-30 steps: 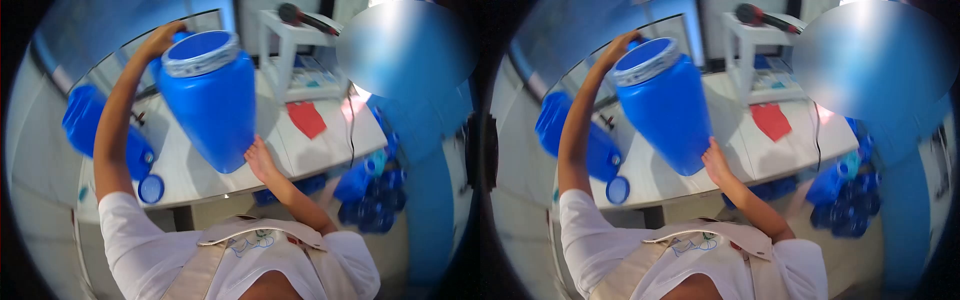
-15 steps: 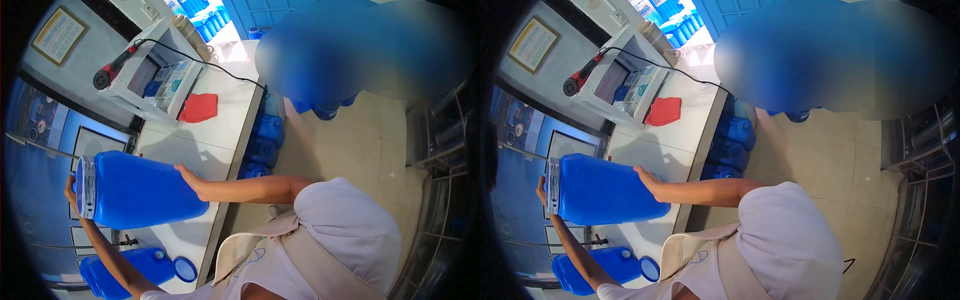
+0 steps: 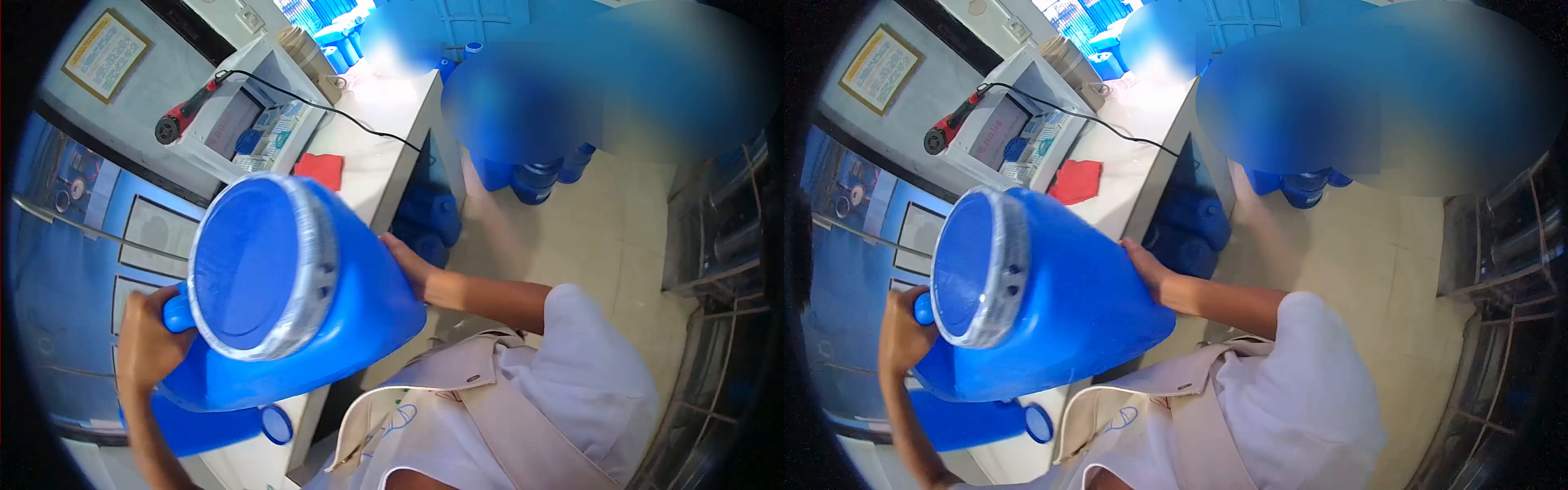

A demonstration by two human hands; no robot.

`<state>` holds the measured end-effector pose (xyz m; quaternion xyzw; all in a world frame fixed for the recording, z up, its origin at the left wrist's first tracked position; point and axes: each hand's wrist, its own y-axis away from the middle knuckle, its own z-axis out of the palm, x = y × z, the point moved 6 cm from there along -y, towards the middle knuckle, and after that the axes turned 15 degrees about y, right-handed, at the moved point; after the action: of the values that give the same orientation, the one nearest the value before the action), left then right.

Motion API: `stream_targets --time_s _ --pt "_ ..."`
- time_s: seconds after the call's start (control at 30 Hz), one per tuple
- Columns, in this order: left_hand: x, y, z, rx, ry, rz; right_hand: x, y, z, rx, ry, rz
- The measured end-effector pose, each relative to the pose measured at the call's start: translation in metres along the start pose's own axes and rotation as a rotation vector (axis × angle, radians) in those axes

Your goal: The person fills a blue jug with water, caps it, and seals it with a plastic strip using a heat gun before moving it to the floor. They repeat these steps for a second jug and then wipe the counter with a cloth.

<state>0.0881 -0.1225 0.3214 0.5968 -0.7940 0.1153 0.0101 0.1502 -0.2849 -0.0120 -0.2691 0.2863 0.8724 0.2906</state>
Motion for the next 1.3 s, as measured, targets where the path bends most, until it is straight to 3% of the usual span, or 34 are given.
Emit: stream_targets --time_s 0.03,0.07,0.1,0.13,0.17,0.23,0.33,0.4,0.47,0.5,0.57,0.63,0.7,0.77,0.9,0.97,1.0,1.03,1.1,1.17,1.2,1.23,1.27,1.3 --pt "0.026 -0.008 0.014 -0.218 0.165 0.051 0.001 0.009 -0.022 0.003 0.018 0.011" --pt "0.053 -0.024 0.015 -0.215 0.178 0.037 -0.001 0.015 -0.045 -0.024 0.071 -0.169" --pt "0.077 -0.033 0.04 -0.668 0.223 -0.222 0.0 0.028 -0.058 -0.058 0.106 -0.349" --pt "0.104 -0.027 0.06 -1.108 0.264 -0.476 -0.013 0.069 -0.058 0.075 0.095 -0.342" --pt "0.129 -0.04 0.073 -1.108 0.264 -0.475 -0.012 0.099 -0.073 0.083 0.093 -0.349" --pt "0.174 -0.034 0.121 -1.555 0.37 -0.648 0.01 0.14 -0.117 0.118 0.071 -0.344" --pt "0.185 -0.04 0.187 -1.525 0.308 -0.6 0.058 0.149 -0.219 0.263 0.059 -0.249" --pt "0.203 -0.019 0.244 -1.364 0.512 -0.716 0.09 0.146 -0.297 0.377 0.096 -0.145" --pt "0.203 0.006 0.331 -1.512 0.431 -0.365 0.126 0.16 -0.371 0.525 0.198 0.093" --pt "0.194 0.024 0.376 -1.514 0.384 -0.428 0.147 0.173 -0.41 0.595 0.255 0.243" --pt "0.2 0.062 0.468 -1.369 0.511 -0.19 0.172 0.186 -0.481 0.762 0.476 0.128" --pt "0.221 0.103 0.535 -1.128 0.674 0.085 0.179 0.189 -0.541 1.053 0.706 0.176" --pt "0.236 0.119 0.579 -1.306 0.474 -0.076 0.184 0.179 -0.574 0.904 0.898 0.162" --pt "0.236 0.119 0.618 -1.078 0.604 0.007 0.195 0.159 -0.604 0.838 0.85 0.313" --pt "0.245 0.102 0.662 -1.096 0.548 -0.101 0.149 0.206 -0.541 0.902 0.618 0.286" --pt "0.237 0.082 0.692 -1.027 0.532 -0.084 0.122 0.215 -0.533 0.587 0.882 0.348" --pt "0.227 0.088 0.704 -1.138 0.588 -0.286 0.115 0.224 -0.551 0.668 1.076 0.235" --pt "0.214 0.102 0.718 -1.251 0.638 -0.495 0.113 0.244 -0.559 0.68 1.067 0.235" --pt "0.184 0.123 0.806 -1.445 0.567 -0.229 0.097 0.294 -0.57 0.619 1.344 0.205" --pt "0.162 0.145 0.864 -1.517 0.49 -0.363 0.093 0.363 -0.595 0.719 1.247 0.209" --pt "0.151 0.129 0.851 -1.55 0.472 -0.527 0.113 0.397 -0.631 0.864 1.373 0.185" --pt "0.182 0.125 0.857 -1.888 0.151 -0.269 0.105 0.434 -0.638 0.897 1.128 0.358" --pt "0.17 0.115 0.86 -1.713 0.256 -0.456 0.125 0.468 -0.671 1.023 1.057 0.504" --pt "0.182 0.109 0.848 -1.615 0.399 -0.731 0.14 0.494 -0.694 1.094 1.168 0.425"
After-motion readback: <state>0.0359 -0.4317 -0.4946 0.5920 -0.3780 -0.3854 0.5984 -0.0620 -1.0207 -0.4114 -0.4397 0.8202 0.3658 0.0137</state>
